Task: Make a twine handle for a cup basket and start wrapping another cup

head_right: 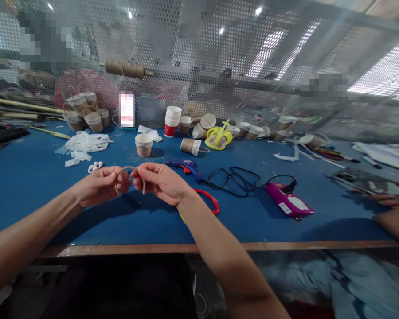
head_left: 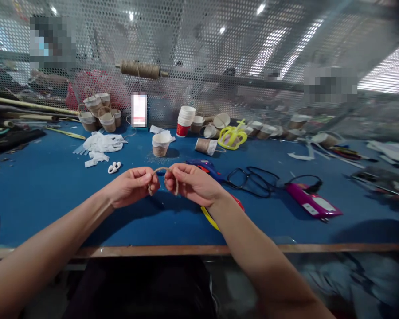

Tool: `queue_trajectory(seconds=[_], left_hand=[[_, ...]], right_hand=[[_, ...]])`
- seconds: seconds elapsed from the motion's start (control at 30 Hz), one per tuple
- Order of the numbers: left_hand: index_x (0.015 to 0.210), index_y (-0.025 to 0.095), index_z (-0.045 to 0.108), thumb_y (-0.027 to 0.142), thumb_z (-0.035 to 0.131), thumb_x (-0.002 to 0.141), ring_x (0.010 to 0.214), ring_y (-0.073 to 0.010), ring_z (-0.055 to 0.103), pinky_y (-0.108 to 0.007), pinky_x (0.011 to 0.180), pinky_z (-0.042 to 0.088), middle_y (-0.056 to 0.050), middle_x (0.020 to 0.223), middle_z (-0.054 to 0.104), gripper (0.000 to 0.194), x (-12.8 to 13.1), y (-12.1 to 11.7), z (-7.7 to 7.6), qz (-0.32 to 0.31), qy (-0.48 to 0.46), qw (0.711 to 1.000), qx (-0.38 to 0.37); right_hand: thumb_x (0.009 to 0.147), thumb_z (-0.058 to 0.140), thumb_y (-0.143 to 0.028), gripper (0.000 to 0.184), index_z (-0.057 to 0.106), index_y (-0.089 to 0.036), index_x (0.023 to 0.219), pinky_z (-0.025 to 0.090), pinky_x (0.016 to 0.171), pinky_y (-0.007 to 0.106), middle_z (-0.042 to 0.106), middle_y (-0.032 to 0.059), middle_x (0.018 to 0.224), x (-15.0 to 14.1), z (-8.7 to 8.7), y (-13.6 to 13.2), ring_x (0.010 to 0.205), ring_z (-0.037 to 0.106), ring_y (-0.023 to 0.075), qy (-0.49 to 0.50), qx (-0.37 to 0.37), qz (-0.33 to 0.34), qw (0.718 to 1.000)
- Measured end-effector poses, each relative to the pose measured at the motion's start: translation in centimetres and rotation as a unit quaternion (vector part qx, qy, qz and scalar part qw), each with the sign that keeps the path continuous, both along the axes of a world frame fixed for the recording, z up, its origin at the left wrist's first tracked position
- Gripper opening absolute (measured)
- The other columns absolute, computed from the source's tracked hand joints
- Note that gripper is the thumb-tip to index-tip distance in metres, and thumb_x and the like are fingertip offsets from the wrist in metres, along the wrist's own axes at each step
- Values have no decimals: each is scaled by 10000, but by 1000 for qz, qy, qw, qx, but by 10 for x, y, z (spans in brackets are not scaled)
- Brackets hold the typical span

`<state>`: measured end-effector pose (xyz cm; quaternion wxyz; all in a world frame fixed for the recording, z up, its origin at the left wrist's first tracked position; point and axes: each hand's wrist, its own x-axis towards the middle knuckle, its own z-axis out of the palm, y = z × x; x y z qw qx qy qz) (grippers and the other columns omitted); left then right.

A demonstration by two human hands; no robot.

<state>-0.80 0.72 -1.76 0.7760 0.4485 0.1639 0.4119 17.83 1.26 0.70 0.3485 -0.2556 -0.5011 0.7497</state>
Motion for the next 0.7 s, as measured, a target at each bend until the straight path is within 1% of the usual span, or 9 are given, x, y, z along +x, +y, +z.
queue_trajectory(seconds=[0.07,0.13,0.2,0.27,0.37,0.6,0.7], left_hand=[[644,130,616,274,722,667,589,-84,491,-196,576,367,9,621,547,180,0,1,-2,9,-14,1000,-10],[659,132,618,264,718,675,584,-82,490,-189,572,371,10,615,549,166,0,2,-3,16,-21,999,-19],[674,130,618,271,707,687,580,-84,491,-188,575,378,10,594,545,167,1,1,-3,22,-18,999,-24],[678,131,617,274,700,694,580,-86,494,-188,582,383,9,587,547,166,2,0,-2,27,-13,999,-27],[676,140,617,264,718,674,594,-87,499,-194,606,392,7,613,561,160,3,-2,-1,29,-13,999,-35],[665,144,611,263,745,639,616,-93,500,-200,621,388,6,615,559,181,8,-7,-1,30,-18,998,-49],[662,146,606,266,738,647,618,-96,505,-205,625,387,4,612,560,179,8,-7,-1,26,-22,998,-47]], right_hand=[[649,708,-415,287,636,-147,724,392,501,172,615,-19,628,0,-1,2,557,549,62,0,-6,-20,1000],[655,690,-448,323,632,-142,740,379,488,178,605,-17,628,0,-2,4,537,529,60,-2,-11,-24,1000],[667,692,-422,301,613,-134,709,357,475,185,583,-21,602,-1,-3,3,512,502,59,0,-6,-13,1000],[670,711,-352,257,574,-135,646,338,476,191,560,-28,578,-2,-3,2,508,486,61,19,5,-7,1000],[662,727,-286,260,524,-141,591,320,481,195,541,-37,567,-5,-3,-1,509,472,63,51,13,-16,998],[686,709,-294,259,520,-140,598,296,477,194,530,-38,553,-7,-4,-4,485,450,54,62,-4,-13,998],[702,696,-295,261,517,-138,594,291,474,191,524,-37,549,-7,-5,-3,480,442,50,69,-6,-11,998]])
